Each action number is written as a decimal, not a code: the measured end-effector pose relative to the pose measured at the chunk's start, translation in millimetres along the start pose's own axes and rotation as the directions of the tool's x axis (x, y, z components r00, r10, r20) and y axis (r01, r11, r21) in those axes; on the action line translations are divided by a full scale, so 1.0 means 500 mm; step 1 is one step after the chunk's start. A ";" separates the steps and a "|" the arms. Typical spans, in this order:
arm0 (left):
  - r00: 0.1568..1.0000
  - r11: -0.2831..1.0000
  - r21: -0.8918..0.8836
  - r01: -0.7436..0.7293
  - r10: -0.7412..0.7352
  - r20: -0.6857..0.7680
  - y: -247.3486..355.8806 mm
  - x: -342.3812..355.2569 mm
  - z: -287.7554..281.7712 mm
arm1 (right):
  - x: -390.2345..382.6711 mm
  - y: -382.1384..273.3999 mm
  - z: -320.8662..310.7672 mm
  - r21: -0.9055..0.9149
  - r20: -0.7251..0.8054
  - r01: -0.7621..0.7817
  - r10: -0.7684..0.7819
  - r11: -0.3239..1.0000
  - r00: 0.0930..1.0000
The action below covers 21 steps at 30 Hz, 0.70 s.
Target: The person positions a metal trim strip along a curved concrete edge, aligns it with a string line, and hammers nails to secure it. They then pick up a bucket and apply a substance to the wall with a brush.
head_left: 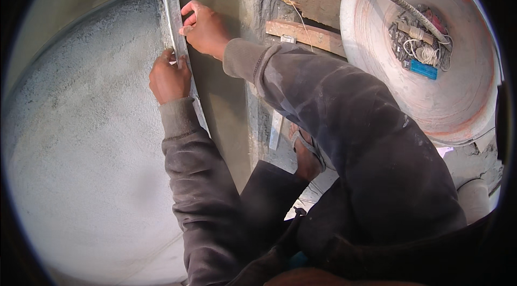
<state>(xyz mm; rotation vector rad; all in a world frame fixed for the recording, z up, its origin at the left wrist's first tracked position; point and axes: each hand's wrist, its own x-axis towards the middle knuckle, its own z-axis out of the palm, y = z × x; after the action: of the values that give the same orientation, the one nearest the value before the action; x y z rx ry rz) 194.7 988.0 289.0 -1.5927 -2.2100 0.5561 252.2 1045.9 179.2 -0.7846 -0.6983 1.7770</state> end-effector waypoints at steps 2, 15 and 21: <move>0.998 0.999 0.013 -0.052 0.053 -0.020 0.001 -0.005 0.001 | -0.001 0.010 0.002 -0.003 -0.009 0.007 -0.007 1.000 1.000; 0.990 0.978 0.188 -0.087 0.105 -0.090 0.011 -0.003 0.016 | 0.003 0.030 0.008 0.066 -0.039 0.116 -0.114 0.991 0.993; 0.981 0.972 0.201 -0.124 0.151 -0.125 0.011 -0.002 0.017 | 0.004 0.027 0.004 0.059 -0.056 0.139 -0.136 0.989 0.989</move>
<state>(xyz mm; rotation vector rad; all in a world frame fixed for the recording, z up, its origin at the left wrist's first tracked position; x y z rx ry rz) 195.0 988.0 278.8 -1.6378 -1.8931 0.6552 242.3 1043.7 169.7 -0.7207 -0.6443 1.6409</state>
